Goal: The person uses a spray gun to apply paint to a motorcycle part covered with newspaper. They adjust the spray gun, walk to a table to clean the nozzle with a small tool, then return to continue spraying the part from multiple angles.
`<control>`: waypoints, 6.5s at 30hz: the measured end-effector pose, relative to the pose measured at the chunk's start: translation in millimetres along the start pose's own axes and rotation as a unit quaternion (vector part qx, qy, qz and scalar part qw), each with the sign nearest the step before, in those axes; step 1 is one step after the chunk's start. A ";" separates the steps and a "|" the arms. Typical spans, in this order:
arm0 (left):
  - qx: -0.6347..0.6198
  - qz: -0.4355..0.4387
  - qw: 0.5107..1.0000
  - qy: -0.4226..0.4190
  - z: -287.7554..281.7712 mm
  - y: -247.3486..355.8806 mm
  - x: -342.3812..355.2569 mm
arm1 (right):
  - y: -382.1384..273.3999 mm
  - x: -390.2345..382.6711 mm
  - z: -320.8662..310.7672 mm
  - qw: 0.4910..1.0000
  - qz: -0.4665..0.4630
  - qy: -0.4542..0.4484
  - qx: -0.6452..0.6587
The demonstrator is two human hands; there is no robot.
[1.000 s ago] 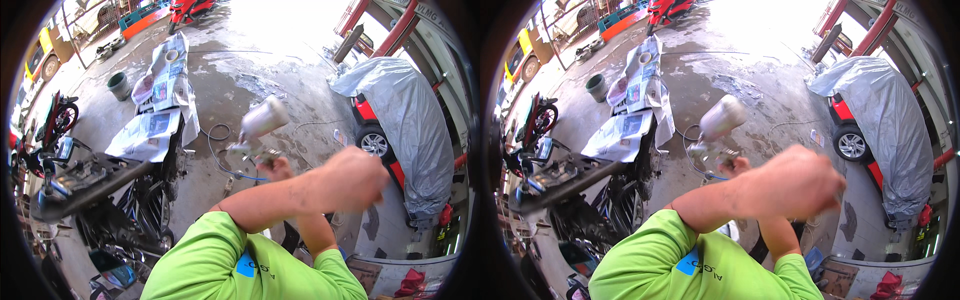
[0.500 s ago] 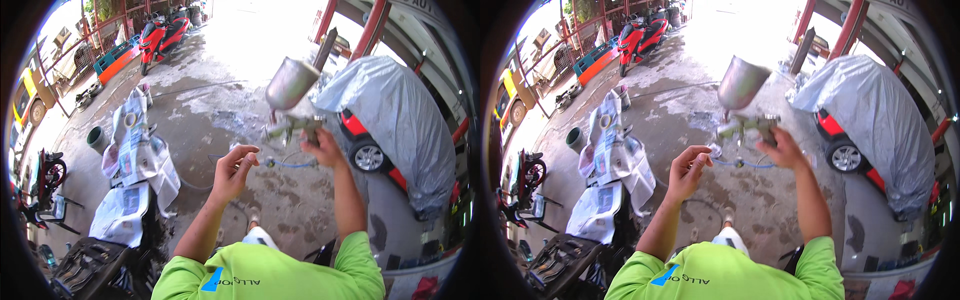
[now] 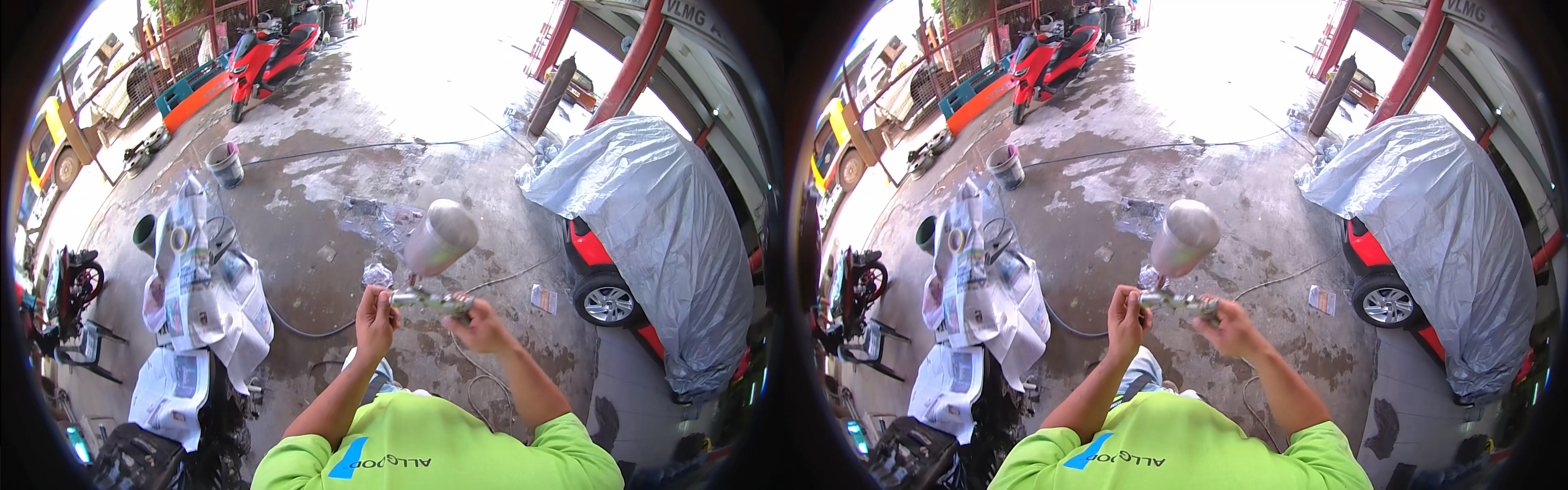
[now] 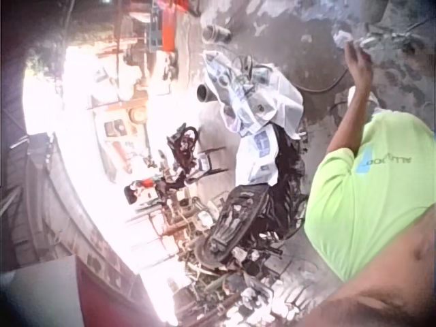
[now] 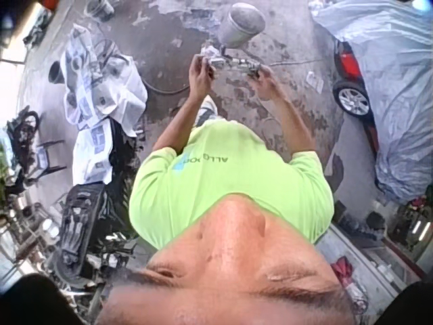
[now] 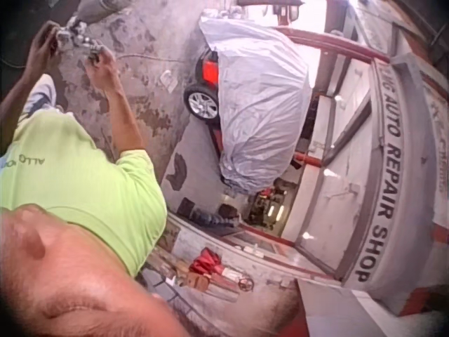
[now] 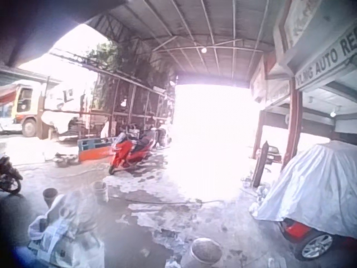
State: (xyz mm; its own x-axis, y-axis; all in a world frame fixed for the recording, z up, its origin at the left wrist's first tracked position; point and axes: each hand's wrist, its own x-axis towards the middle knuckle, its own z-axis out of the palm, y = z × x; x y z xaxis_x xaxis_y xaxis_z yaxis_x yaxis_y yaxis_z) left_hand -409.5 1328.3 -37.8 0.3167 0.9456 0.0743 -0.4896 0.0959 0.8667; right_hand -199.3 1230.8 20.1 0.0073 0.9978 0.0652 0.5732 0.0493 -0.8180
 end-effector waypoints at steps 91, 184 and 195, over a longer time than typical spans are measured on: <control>0.056 0.073 0.917 0.387 -83.3 -66.3 466.6 | 162.2 704.5 1.3 0.801 -0.070 -0.564 0.186; -0.121 0.133 0.874 0.451 -136.4 -53.0 405.3 | 71.8 605.7 79.4 0.802 -0.125 -0.561 0.162; 0.097 -0.077 0.913 0.388 -204.7 -38.1 323.1 | 61.3 568.2 122.2 0.809 -0.241 -0.531 0.071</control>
State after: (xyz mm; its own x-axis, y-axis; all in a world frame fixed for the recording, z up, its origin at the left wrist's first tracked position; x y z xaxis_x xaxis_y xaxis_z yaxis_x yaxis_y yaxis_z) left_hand -454.9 1693.8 -147.8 -0.3383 0.8685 -0.3622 -0.3117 0.2597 0.9140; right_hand -260.2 1806.1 -62.8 -0.9406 0.3320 -0.0705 0.1993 0.3719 -0.9066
